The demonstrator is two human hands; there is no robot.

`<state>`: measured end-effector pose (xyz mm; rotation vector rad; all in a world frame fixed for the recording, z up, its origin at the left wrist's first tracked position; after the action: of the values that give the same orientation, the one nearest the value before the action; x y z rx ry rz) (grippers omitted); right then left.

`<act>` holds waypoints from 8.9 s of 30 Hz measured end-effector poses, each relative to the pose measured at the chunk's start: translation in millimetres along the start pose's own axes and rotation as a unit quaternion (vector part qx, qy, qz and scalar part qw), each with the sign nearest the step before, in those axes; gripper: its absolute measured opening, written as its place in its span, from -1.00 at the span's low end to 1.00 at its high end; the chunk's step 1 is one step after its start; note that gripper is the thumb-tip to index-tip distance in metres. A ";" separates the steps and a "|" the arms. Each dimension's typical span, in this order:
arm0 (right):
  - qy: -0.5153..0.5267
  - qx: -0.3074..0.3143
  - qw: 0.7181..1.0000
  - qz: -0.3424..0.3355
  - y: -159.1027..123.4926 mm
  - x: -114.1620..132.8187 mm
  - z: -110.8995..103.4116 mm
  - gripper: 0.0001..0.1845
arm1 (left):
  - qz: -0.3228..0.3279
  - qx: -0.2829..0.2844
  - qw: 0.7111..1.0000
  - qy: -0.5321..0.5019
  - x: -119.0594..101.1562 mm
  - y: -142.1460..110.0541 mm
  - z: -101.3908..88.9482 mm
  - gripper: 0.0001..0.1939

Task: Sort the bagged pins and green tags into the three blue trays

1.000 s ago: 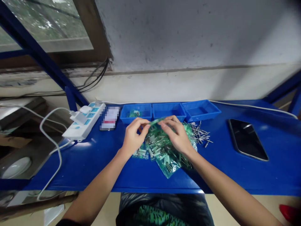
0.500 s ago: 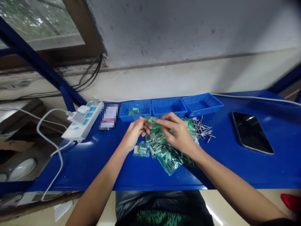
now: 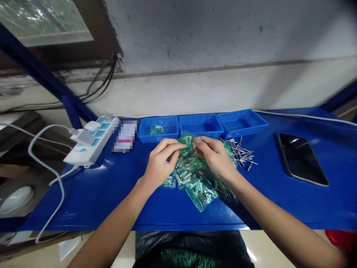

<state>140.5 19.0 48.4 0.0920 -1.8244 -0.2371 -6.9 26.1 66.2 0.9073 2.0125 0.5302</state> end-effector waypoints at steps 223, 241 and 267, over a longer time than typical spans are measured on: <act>-0.293 -0.012 0.891 -0.348 -23.9 29.6 13.0 -0.69 | -0.323 0.108 0.894 -0.290 44.9 -13.4 29.1 -0.59; -0.263 -0.051 0.944 -0.192 -7.2 18.5 -7.9 -0.80 | -0.168 0.165 0.963 0.132 54.0 3.9 15.3 -0.85; -0.218 0.048 0.964 -0.144 -8.6 1.6 15.6 -0.73 | -0.139 -0.021 0.989 0.036 35.7 10.9 -12.5 -0.77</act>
<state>124.5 12.1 44.3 0.4011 -2.2605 -0.3982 -26.5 59.9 61.4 0.5757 2.1398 0.4517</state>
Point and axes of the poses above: each hand's wrist, its own y-axis towards the middle knuckle, its own z-axis out of the palm, x = y × z, the point moved 7 cm from there along y, towards the middle knuckle, and after that the axes turned 2 degrees about -z, right-handed, at the moved point
